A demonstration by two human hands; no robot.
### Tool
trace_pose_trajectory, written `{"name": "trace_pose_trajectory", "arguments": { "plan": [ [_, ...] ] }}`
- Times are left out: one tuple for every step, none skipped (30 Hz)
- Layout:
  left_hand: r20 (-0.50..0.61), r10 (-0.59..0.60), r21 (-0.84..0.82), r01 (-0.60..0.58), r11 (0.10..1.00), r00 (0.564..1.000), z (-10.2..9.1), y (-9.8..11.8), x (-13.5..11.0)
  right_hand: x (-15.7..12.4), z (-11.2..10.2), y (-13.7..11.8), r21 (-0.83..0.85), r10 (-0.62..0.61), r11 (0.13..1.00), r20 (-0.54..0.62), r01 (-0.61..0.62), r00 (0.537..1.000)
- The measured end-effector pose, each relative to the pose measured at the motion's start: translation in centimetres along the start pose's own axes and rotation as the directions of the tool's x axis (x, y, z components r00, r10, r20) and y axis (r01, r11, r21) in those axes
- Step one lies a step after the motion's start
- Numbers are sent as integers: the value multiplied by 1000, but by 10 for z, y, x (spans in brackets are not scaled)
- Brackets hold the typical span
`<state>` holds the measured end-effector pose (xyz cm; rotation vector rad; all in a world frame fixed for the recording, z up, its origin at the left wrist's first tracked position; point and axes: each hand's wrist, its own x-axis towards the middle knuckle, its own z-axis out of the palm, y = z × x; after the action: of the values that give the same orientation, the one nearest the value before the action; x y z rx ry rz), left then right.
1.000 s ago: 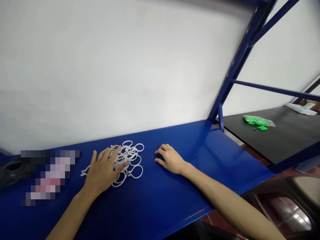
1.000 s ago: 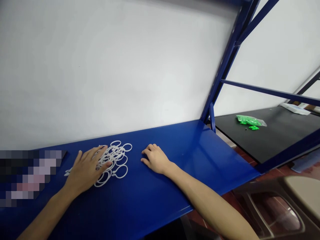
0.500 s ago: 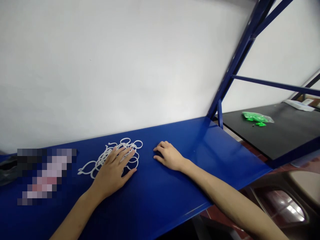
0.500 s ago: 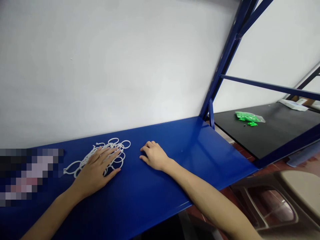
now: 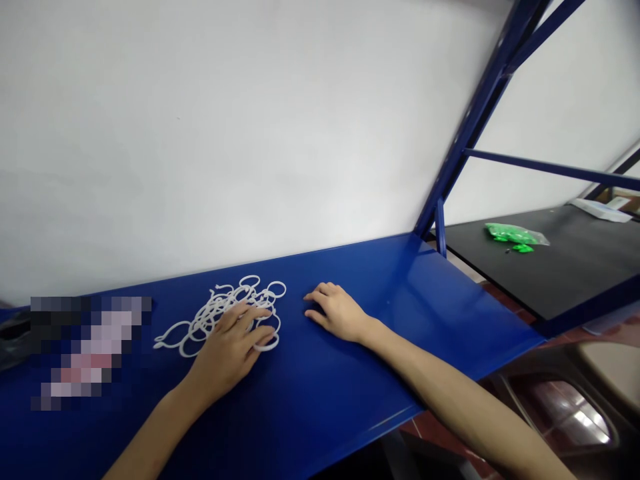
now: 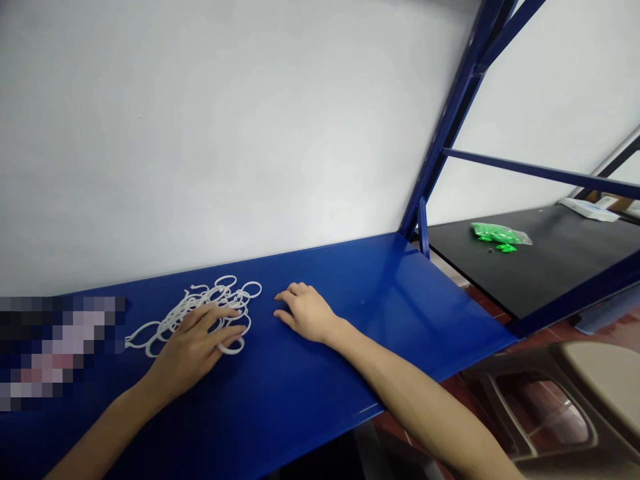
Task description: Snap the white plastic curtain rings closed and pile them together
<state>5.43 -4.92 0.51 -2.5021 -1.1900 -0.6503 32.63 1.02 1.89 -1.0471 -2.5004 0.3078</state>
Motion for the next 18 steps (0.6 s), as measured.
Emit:
{"name": "trace_pose_trajectory", "arguments": {
  "plan": [
    [-25,13,-2,-13,1000,1000,-1,2,3,0,-1,-2,72,-3,997,-18,5,1000],
    [-54,16,-3,-16,1000,998,-2,4,7,-1,-1,-5,174,3,985,-30,2,1000],
    [-84,10,-6,-11,1000,996,-2,7,12,-1,0,-8,301,21,954,-31,-11,999],
    [-109,-2,-10,1,1000,994,-2,10,18,-1,0,-11,438,50,898,-17,-38,999],
    [-131,-27,-16,25,1000,991,-2,14,25,-2,2,-14,573,86,816,13,-78,996],
    [-154,-58,-17,56,998,986,0,18,33,-2,4,-17,694,119,709,58,-126,991],
    [-175,-101,-19,100,995,979,1,22,40,-3,6,-20,791,141,588,107,-170,984],
    [-204,-151,-21,149,989,967,2,27,47,-3,8,-22,860,152,467,151,-205,977],
    [-233,-193,-24,193,981,953,4,31,53,-3,10,-24,906,149,355,189,-231,971],
    [-262,-229,-29,229,973,937,5,35,59,-3,11,-26,933,136,258,221,-250,966],
    [-292,-253,-37,253,967,923,7,38,62,-3,12,-27,948,117,181,244,-262,963],
    [-318,-262,-47,261,964,911,8,41,65,-3,13,-29,955,103,124,258,-270,961],
    [-341,-261,-58,257,965,903,9,43,66,-3,14,-30,957,95,79,270,-278,958],
    [-360,-257,-67,250,966,897,10,45,66,-3,14,-32,958,94,40,280,-285,955],
    [-375,-253,-73,243,967,892,11,46,65,-4,14,-33,957,99,8,289,-291,952],
    [-383,-247,-75,237,969,890,12,47,64,-4,13,-34,955,107,-19,295,-295,949],
    [-382,-245,-73,235,969,891,13,48,62,-4,13,-34,954,117,-38,299,-297,947],
    [-370,-246,-73,236,969,896,14,48,60,-4,12,-34,955,132,-47,298,-294,945]
  ]
}}
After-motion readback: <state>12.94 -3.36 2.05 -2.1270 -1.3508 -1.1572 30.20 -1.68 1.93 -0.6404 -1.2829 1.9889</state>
